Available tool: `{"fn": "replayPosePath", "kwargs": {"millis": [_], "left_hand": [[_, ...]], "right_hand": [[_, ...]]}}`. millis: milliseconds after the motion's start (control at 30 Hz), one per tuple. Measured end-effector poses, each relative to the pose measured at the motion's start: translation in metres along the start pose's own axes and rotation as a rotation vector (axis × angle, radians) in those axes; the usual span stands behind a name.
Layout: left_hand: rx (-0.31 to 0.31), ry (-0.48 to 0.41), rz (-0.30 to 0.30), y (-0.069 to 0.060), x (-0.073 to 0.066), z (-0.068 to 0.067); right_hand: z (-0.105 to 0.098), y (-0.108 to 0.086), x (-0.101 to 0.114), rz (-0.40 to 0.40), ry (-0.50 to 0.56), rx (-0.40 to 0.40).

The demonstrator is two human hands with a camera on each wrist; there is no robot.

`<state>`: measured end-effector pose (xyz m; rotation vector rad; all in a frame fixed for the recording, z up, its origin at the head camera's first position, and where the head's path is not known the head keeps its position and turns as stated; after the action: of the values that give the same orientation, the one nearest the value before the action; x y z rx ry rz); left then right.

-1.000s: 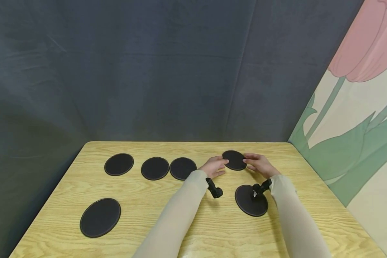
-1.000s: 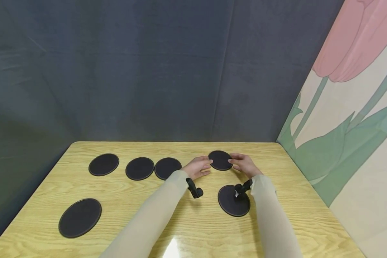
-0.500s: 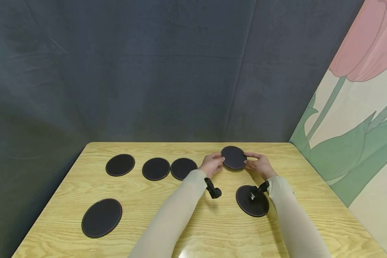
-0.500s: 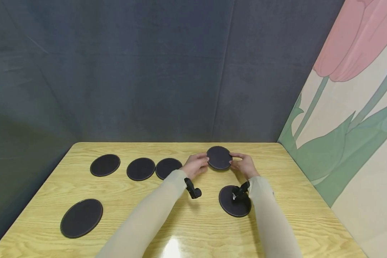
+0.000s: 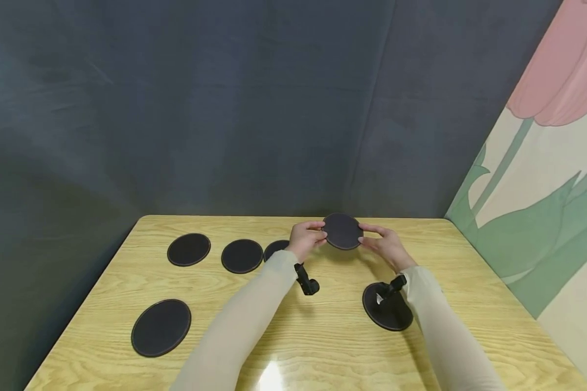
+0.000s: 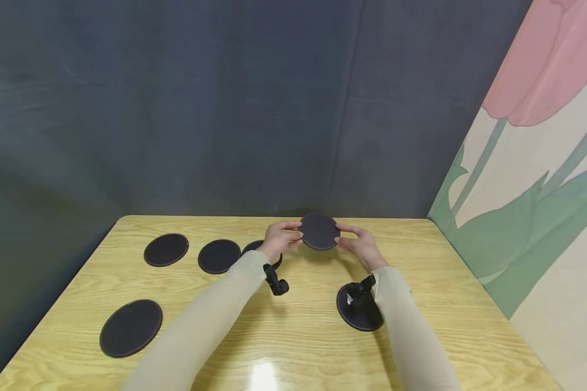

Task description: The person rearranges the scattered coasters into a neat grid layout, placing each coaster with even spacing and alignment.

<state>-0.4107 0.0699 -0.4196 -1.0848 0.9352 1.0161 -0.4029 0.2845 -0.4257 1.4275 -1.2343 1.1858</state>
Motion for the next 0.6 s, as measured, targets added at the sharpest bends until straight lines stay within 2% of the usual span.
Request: {"fn": "replayPosePath", "kwargs": {"millis": [333,600], "left_hand": [[0.019,0.076,0.041,-0.004,-0.011,-0.030],[0.013,0.121,0.040,-0.018,-0.018,-0.051]], "right_hand": [[0.029,0.000,0.020,-0.062,0.076,0.011],[0.047,-0.006,0.027,-0.075,-0.097,0.037]]}}
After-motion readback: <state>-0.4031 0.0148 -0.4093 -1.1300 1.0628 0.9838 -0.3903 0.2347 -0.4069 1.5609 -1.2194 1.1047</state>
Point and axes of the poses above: each hand's wrist, its own y-axis towards the middle knuckle, its own z-axis out of the palm, x = y × z, the point moved 8 cm from there along y, towards the middle knuckle, and after that the axes turned 8 degrees about -z, right-handed, at the moved point
